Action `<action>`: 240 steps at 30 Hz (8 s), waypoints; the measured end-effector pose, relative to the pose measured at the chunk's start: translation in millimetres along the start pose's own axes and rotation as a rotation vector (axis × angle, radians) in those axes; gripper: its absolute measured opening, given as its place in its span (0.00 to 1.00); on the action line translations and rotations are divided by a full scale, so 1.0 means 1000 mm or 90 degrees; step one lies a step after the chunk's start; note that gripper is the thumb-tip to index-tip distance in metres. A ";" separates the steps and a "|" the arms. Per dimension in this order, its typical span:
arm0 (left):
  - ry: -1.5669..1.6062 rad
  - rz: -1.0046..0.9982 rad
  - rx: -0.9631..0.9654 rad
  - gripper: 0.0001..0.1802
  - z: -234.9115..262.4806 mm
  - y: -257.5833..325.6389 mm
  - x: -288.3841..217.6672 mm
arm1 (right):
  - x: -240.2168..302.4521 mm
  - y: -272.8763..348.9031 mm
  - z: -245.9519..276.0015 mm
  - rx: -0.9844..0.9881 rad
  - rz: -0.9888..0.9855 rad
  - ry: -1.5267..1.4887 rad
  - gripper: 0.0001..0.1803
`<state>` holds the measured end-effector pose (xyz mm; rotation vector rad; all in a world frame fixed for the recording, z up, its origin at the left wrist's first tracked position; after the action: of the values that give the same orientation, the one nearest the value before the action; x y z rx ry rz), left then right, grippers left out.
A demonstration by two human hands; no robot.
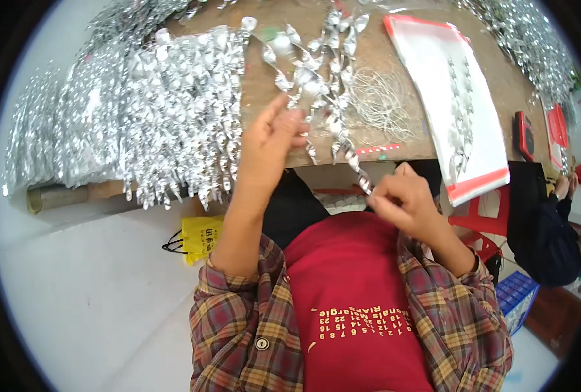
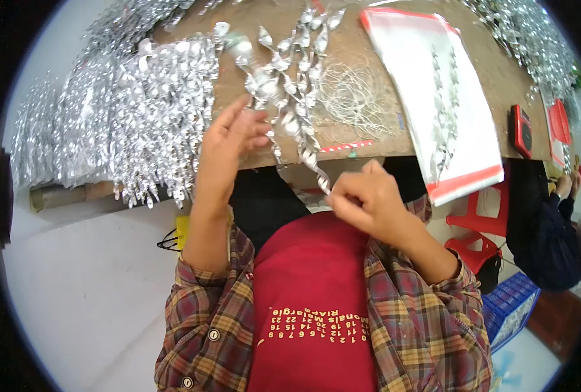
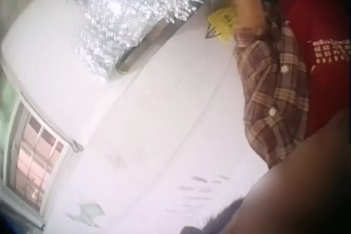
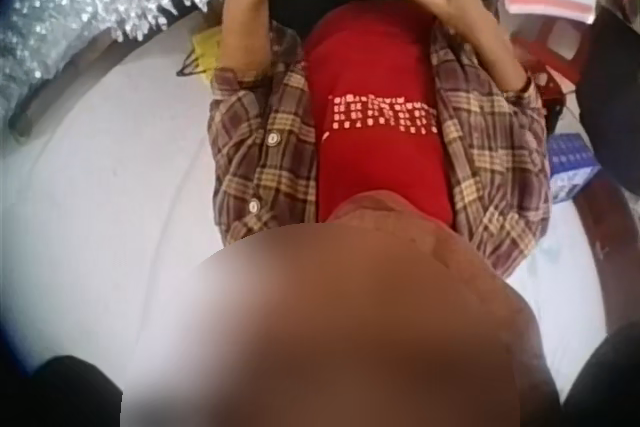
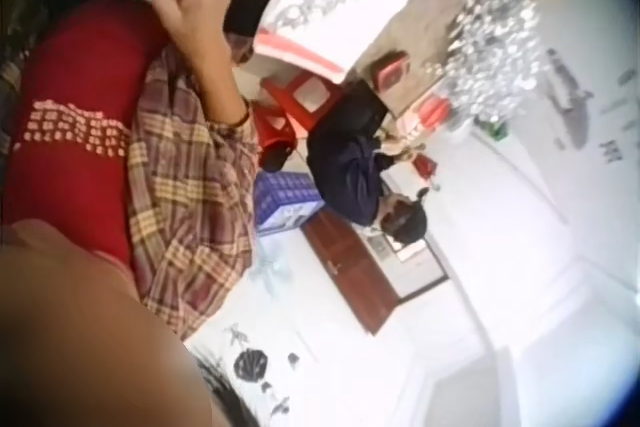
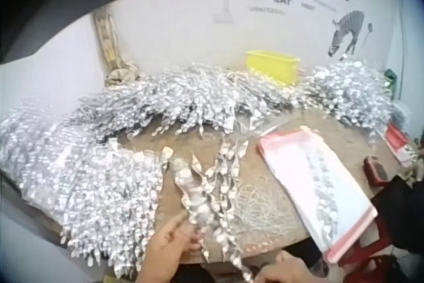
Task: Assembling silver tinsel decorations by manually attaching leaf-like components to a string.
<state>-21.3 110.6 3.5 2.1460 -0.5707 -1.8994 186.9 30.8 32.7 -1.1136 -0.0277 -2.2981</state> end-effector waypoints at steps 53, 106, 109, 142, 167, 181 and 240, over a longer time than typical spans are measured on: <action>-0.183 -0.096 0.119 0.23 -0.040 0.057 0.030 | 0.005 -0.018 0.009 -0.157 -0.187 -0.546 0.04; -0.007 0.183 0.267 0.07 -0.034 0.050 0.026 | -0.046 -0.004 0.053 -0.336 -0.196 -0.253 0.02; -0.011 0.179 0.256 0.07 -0.034 0.050 0.026 | -0.055 0.005 0.060 -0.311 -0.212 -0.030 0.05; 0.052 0.063 0.310 0.25 -0.045 0.057 0.033 | 0.008 -0.020 0.021 -0.191 -0.150 -0.303 0.02; 0.066 0.057 0.272 0.25 -0.042 0.056 0.036 | 0.000 -0.014 0.013 -0.144 -0.161 -0.276 0.02; 0.052 0.031 0.259 0.24 -0.044 0.057 0.034 | 0.000 -0.015 0.013 -0.145 -0.187 -0.320 0.03; -0.170 0.012 0.275 0.19 0.001 0.070 0.040 | -0.050 -0.008 0.004 -0.239 -0.291 -0.878 0.05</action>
<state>-28.5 30.7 -4.5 2.1137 -1.1422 -2.2340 209.9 62.7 0.4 -2.8852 -0.4173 -1.3928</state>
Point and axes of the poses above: each hand's wrist, its own y-axis away from the middle knuckle, its own z-axis out of the back of the hand, x = y × z, the point moved 4 cm from there along -y, towards the middle knuckle, and after that the axes turned 12 degrees about z, right-handed, at the moved point
